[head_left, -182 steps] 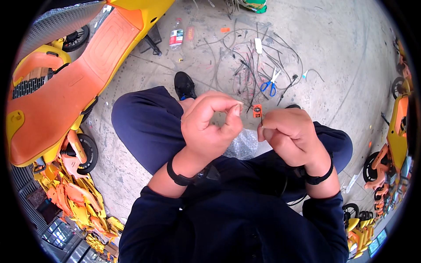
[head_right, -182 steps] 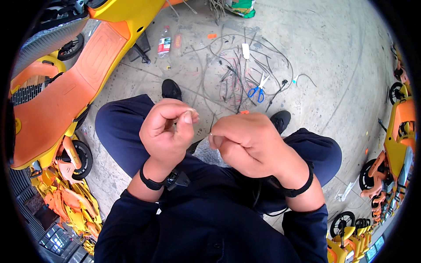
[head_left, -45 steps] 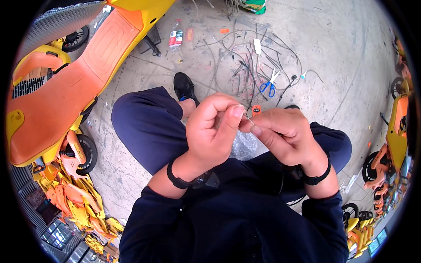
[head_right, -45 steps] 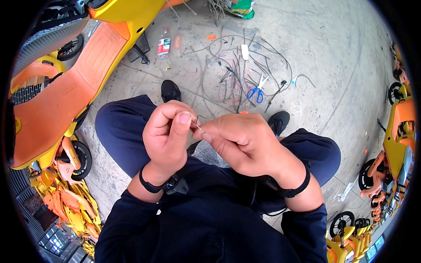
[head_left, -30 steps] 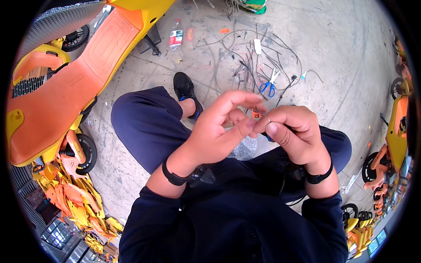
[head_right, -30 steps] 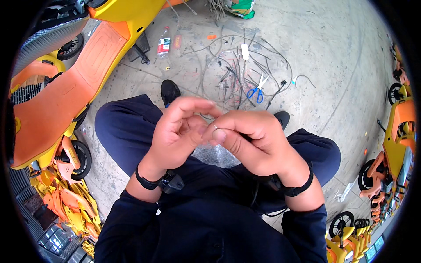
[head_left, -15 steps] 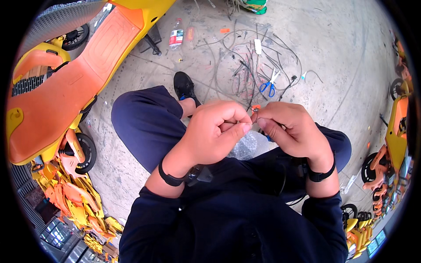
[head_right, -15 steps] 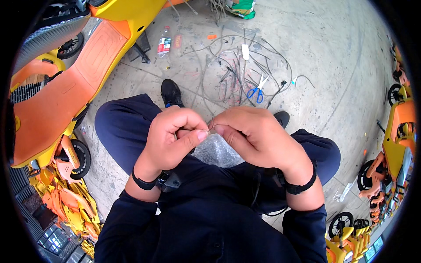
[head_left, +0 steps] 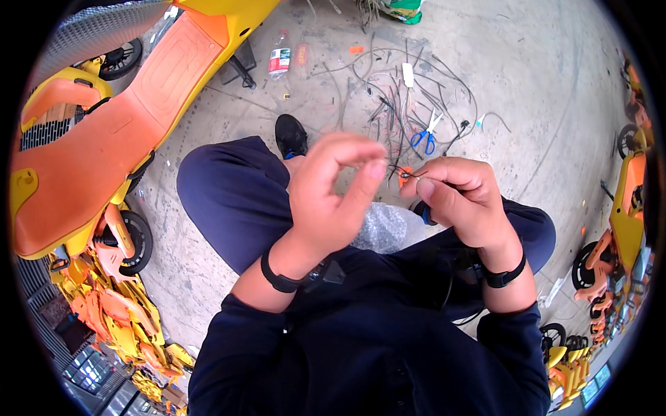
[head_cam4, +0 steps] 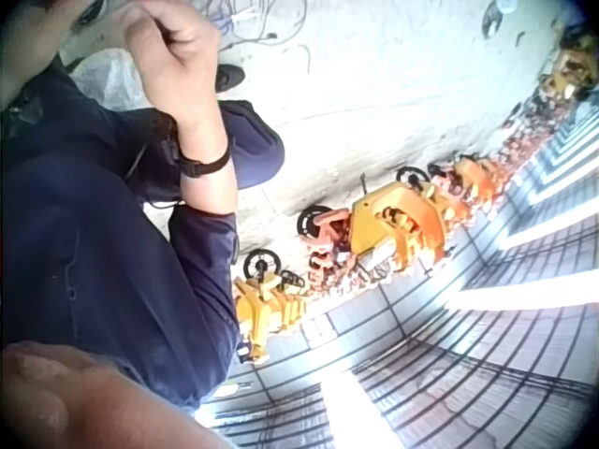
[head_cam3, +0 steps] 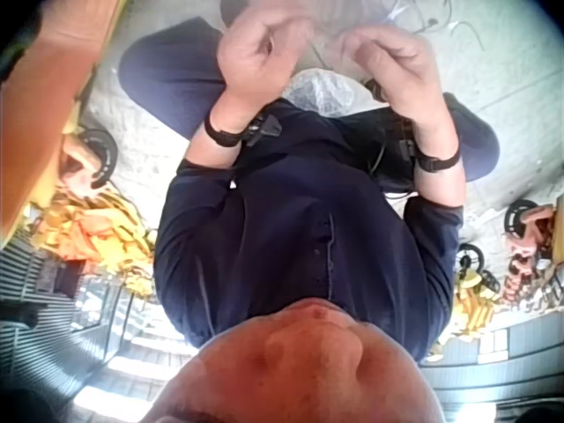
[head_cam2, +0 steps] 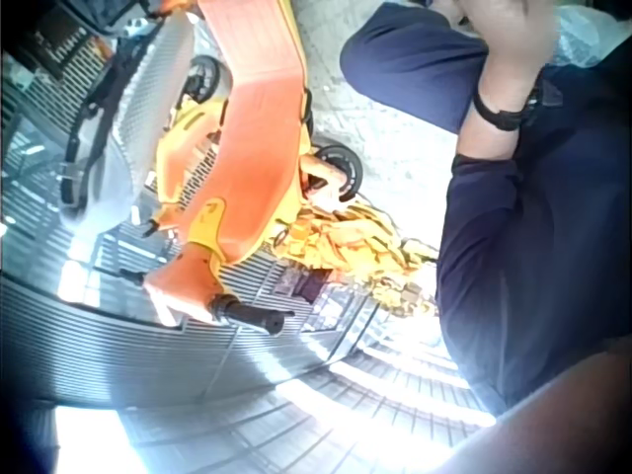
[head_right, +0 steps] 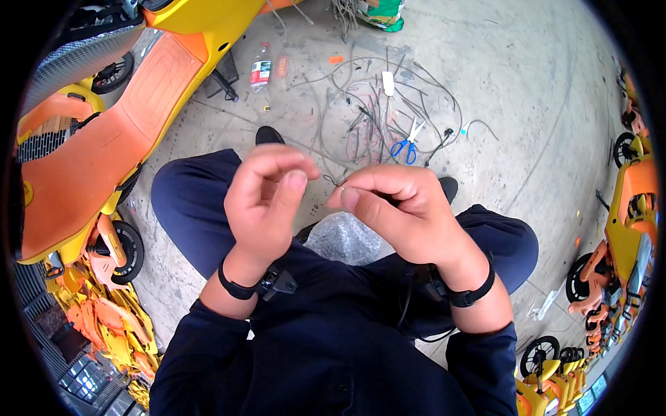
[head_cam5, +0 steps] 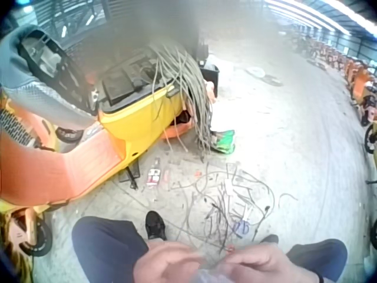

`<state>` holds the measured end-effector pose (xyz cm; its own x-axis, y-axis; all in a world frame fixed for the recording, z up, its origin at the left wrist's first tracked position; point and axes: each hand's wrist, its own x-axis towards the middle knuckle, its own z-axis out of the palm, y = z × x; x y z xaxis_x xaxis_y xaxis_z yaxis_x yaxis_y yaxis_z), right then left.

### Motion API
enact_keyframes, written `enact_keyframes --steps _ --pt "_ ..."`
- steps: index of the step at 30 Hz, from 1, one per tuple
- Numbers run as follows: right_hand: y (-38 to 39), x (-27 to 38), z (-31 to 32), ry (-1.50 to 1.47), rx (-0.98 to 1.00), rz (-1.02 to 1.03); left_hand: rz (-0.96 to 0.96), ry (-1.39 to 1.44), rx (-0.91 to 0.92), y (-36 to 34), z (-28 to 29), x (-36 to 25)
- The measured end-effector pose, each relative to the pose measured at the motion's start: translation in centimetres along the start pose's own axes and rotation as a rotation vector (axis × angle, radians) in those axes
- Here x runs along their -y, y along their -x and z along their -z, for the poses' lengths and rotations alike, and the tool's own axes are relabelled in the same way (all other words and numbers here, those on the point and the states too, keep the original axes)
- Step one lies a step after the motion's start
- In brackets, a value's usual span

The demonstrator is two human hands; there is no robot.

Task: The person connects wires to a small electronic connector using their hands while sitting in a service area.

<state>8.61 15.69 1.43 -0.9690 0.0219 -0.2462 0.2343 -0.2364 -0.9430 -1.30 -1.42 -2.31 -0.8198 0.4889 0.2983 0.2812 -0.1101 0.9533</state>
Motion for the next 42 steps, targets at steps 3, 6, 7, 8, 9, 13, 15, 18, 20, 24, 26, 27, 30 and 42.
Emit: enact_keyframes --steps 3,6,7,8,9,13,15,18,20,24,26,27,30,42 --pt "0.0 -0.7 -0.3 -0.016 -0.076 0.028 -0.137 -0.149 0.161 -0.2 0.0 -1.0" --pt "-0.4 -1.2 -0.5 0.222 -0.100 0.229 -0.204 -0.218 0.202 -0.1 -0.7 -1.3" --pt "-0.5 -1.3 -0.4 0.220 -0.100 0.229 -0.209 -0.250 0.188 -0.1 -0.8 -1.3" --pt "-0.6 -1.4 -0.3 0.327 -0.093 0.295 -0.215 -0.282 0.174 -0.1 -0.9 -1.3" --pt "-0.6 -1.4 -0.3 0.436 -0.087 0.360 -0.214 -0.282 0.174 0.0 -0.9 -1.2" --pt "-0.7 -1.4 -0.8 0.462 -0.094 0.346 -0.306 -0.397 0.129 -0.1 -0.8 -0.8" --pt "-0.7 -1.5 -0.9 0.456 -0.104 0.327 -0.359 -0.431 0.111 -0.2 -0.9 -0.8" --pt "-0.6 -1.7 -1.3 0.361 -0.131 0.304 -0.304 -0.406 0.100 0.0 -0.9 -1.2" --pt "-0.6 -1.3 -1.4 0.337 -0.109 0.291 -0.167 -0.295 0.074 0.4 -0.8 -1.3" --pt "-0.6 -1.8 -1.5 0.177 -0.073 0.296 -0.026 -0.149 0.059 0.6 -0.9 -1.4" --pt "-0.6 -1.8 -1.5 0.151 -0.061 0.298 0.043 -0.011 0.002 0.7 -1.0 -1.2" --pt "-0.6 -1.8 -1.5 0.125 -0.050 0.300 0.043 -0.012 0.002 0.8 -1.0 -1.3" --pt "-0.4 -1.7 -1.0 0.066 0.006 0.255 0.252 0.178 -0.023 1.1 -1.1 -2.0" --pt "-0.3 -1.3 -0.6 -0.014 0.049 0.238 0.569 0.681 -0.040 0.5 -1.0 -1.9"
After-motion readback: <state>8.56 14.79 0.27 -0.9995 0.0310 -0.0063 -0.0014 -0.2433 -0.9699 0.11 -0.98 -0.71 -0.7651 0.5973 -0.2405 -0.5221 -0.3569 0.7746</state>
